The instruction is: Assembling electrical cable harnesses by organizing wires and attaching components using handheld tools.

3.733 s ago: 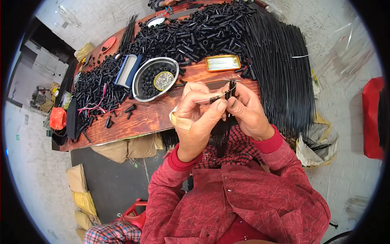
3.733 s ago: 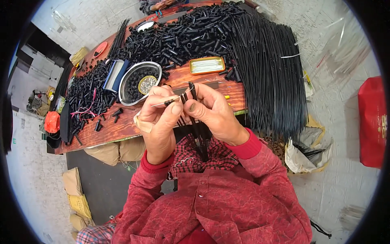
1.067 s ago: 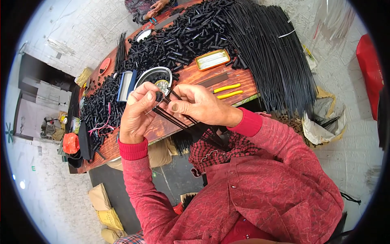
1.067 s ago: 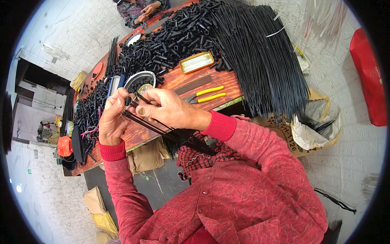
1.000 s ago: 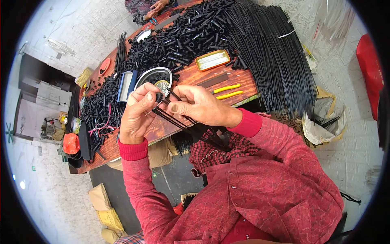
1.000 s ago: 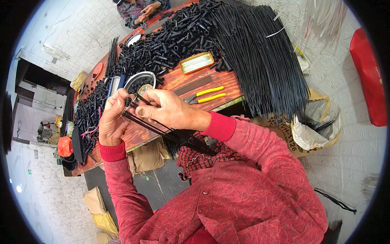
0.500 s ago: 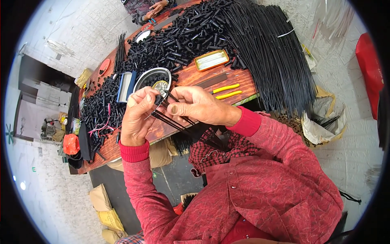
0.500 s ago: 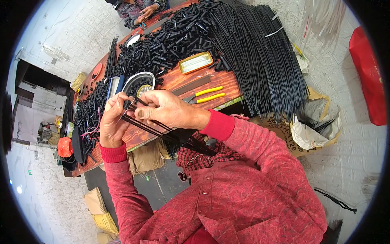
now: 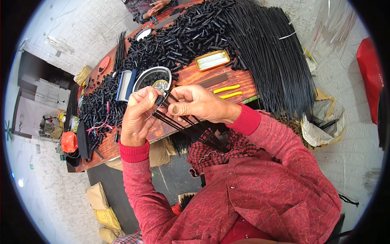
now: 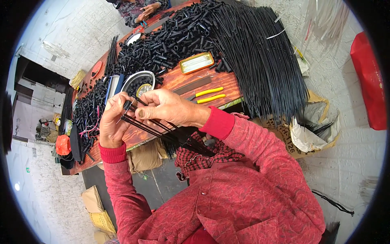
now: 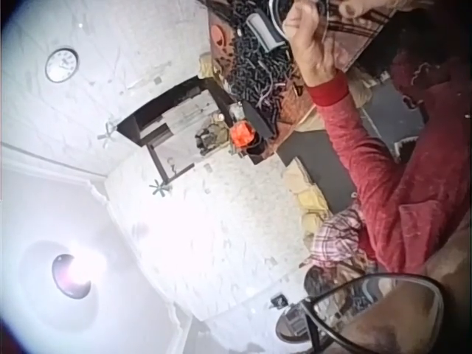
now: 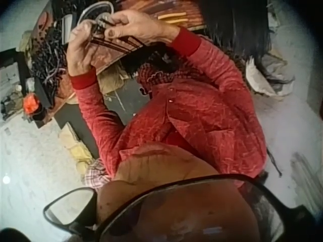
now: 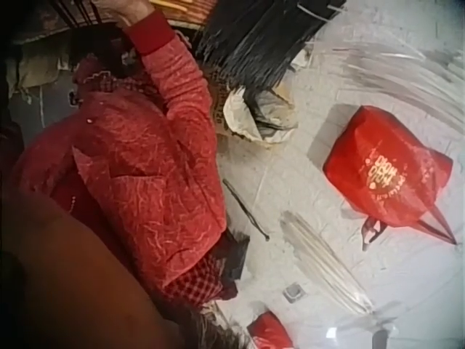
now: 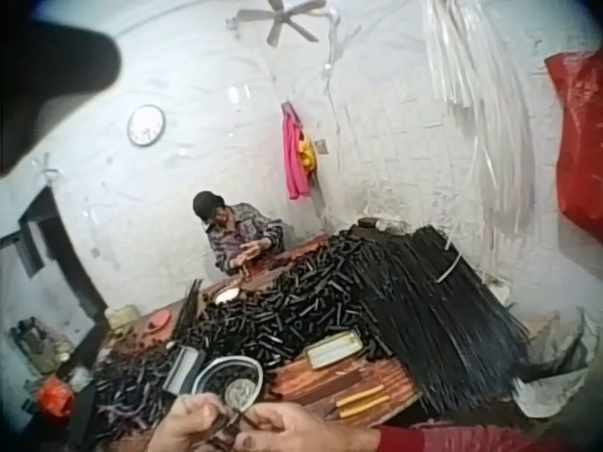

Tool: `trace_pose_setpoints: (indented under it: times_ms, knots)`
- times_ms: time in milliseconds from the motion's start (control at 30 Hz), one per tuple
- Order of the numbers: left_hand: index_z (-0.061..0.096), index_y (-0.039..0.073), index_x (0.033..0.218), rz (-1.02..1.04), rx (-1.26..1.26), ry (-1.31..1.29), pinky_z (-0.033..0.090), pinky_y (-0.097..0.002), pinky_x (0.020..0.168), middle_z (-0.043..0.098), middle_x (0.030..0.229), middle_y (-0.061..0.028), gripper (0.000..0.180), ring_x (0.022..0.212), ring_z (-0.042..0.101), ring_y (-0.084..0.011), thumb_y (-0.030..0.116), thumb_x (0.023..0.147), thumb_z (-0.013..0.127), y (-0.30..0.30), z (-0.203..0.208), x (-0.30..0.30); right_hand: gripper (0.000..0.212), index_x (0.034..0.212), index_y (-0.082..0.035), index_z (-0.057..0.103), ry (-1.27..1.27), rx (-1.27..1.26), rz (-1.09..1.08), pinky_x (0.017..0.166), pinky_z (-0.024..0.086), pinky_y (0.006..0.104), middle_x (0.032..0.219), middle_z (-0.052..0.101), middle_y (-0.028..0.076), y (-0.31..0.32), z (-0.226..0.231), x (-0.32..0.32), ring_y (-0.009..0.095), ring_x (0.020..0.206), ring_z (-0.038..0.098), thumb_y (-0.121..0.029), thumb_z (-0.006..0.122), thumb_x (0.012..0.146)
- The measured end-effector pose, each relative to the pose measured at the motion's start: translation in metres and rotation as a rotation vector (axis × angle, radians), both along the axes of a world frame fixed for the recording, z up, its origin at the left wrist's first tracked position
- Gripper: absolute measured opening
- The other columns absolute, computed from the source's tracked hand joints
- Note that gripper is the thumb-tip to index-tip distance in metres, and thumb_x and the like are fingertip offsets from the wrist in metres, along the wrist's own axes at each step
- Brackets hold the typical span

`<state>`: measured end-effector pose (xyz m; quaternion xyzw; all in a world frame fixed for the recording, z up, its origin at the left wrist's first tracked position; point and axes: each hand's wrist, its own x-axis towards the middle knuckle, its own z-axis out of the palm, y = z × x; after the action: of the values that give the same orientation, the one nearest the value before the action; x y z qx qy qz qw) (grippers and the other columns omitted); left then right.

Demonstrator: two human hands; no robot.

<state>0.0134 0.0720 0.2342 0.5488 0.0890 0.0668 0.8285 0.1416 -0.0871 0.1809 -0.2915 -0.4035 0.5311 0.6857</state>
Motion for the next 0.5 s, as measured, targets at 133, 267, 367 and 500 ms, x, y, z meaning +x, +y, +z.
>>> trace_pose_setpoints:
  times_ms: [133,267,367,500]
  knots:
    - [0.065,-0.002,0.098,0.099,0.102,-0.023,0.055,-0.0253,0.065,0.068,0.086,-0.0078,0.021,0.068,0.065,-0.0129,0.017,0.092,0.069,-0.011,0.005,0.000,0.033,0.101,-0.001,0.059,0.048,-0.006,0.038,0.064,0.046,0.0200,0.090,0.061,-0.001,0.003,-0.005,0.005,0.004,0.075,0.055,-0.030,0.071,0.092]
    - [0.066,-0.005,0.095,0.182,0.220,-0.032,0.054,-0.0247,0.066,0.069,0.085,-0.0098,0.021,0.069,0.065,-0.0127,0.016,0.092,0.068,-0.020,0.011,-0.004,0.035,0.103,0.000,0.059,0.113,0.008,0.085,0.064,0.048,0.0199,0.089,0.062,0.000,0.005,-0.008,0.006,0.005,0.073,0.057,-0.031,0.072,0.091]
    - [0.066,-0.008,0.103,0.239,0.326,0.003,0.052,-0.0231,0.071,0.070,0.086,-0.0104,0.026,0.073,0.065,-0.0124,0.015,0.091,0.069,-0.024,0.014,-0.010,0.037,0.104,0.000,0.060,0.124,0.004,0.100,0.064,0.048,0.0201,0.090,0.063,0.000,0.003,-0.008,0.007,0.005,0.073,0.057,-0.032,0.072,0.090]
    - [0.064,-0.009,0.117,0.242,0.356,-0.029,0.052,-0.0246,0.082,0.071,0.097,-0.0133,0.038,0.087,0.067,-0.0142,0.014,0.088,0.072,-0.028,0.017,-0.016,0.037,0.104,-0.001,0.060,0.122,0.013,0.070,0.066,0.048,0.0205,0.091,0.063,0.000,0.006,-0.011,0.009,0.005,0.076,0.057,-0.033,0.072,0.091]
